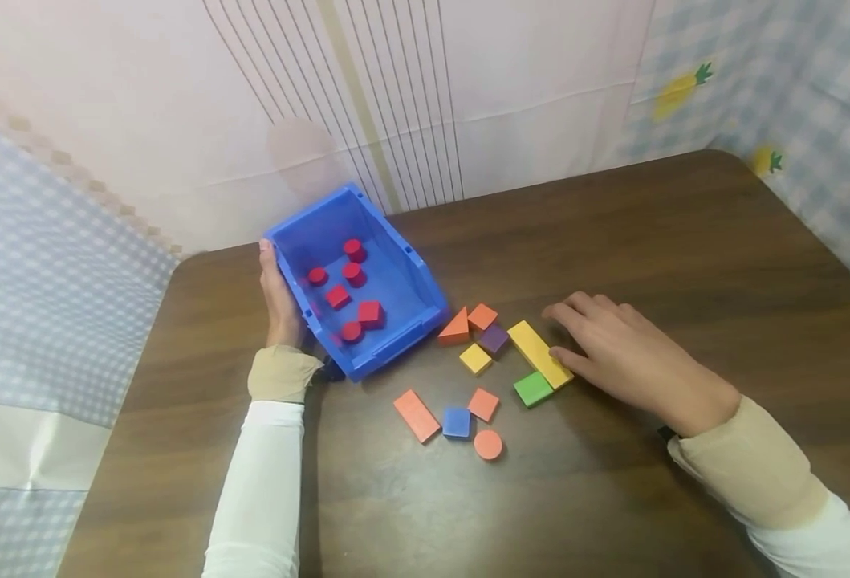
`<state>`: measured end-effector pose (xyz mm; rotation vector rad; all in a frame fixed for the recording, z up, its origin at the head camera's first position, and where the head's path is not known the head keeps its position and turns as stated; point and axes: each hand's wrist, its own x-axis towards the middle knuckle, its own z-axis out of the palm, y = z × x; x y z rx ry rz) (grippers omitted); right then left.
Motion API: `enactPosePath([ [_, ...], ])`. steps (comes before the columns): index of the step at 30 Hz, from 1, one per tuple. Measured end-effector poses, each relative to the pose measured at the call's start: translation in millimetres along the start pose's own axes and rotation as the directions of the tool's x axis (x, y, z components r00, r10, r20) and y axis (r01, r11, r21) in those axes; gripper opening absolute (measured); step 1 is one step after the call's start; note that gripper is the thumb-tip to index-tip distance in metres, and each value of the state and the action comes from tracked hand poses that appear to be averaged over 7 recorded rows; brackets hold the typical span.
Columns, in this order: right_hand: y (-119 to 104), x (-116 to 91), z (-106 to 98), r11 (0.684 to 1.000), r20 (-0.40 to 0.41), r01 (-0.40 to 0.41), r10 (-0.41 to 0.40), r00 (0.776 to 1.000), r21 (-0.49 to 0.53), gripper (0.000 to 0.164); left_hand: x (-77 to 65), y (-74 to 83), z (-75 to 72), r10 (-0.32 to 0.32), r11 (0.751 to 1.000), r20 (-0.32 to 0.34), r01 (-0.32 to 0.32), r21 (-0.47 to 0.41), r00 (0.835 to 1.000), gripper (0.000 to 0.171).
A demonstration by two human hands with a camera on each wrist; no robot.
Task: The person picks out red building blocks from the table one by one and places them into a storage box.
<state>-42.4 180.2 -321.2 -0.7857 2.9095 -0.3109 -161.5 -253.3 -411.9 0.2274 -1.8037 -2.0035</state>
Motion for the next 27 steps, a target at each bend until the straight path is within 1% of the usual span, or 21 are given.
enactPosePath([
  [1, 0, 0, 0, 1.0, -0.014, -0.001, 0.001, 1.0, -0.001, 0.049, 0.5, 0.5, 0.6, 0.0, 1.0, 0.0, 0.0, -0.008, 1.0, 0.059],
  [7, 4, -4, 3, 1.0, -0.112, 0.01, -0.009, 0.994, 0.009, 0.049, 1.7, 3.1, 11.4, 0.021, 0.999, 0.001, -0.021, 0.027, 1.0, 0.054],
  [8, 5, -5, 4, 1.0, -0.128, 0.012, -0.011, 0.992, 0.009, 0.05, 1.4, 4.3, 13.5, 0.032, 0.999, 0.01, -0.032, 0.04, 0.999, 0.055],
  [11, 5, -7, 6, 1.0, -0.168, 0.008, -0.007, 0.986, 0.004, 0.053, 0.6, 7.4, 17.0, 0.035, 0.998, 0.033, -0.036, 0.053, 0.999, 0.056],
  [14, 4, -7, 7, 1.0, -0.192, 0.001, -0.002, 0.981, -0.005, 0.055, 0.3, 10.1, 16.3, 0.036, 0.998, 0.041, -0.038, 0.045, 0.998, 0.055],
  [18, 2, -5, 9, 1.0, -0.211, -0.002, -0.002, 0.978, -0.015, 0.057, -0.7, 16.2, 10.7, 0.064, 0.996, 0.054, -0.067, 0.055, 0.996, 0.054],
  [20, 2, -3, 8, 1.0, -0.214, -0.003, 0.0, 0.977, -0.018, 0.058, -2.8, 20.9, 7.4, 0.071, 0.993, 0.076, -0.077, 0.086, 0.995, 0.057],
  [22, 1, -1, 8, 1.0, -0.209, -0.003, -0.001, 0.978, -0.019, 0.058, -5.2, 25.7, 3.9, 0.058, 0.989, 0.094, -0.07, 0.131, 0.994, 0.064],
  [27, 1, 2, 12, 1.0, -0.19, 0.006, -0.009, 0.982, -0.019, 0.06, -13.2, 36.1, -1.5, 0.005, 0.961, 0.139, -0.044, 0.275, 0.99, 0.079],
])
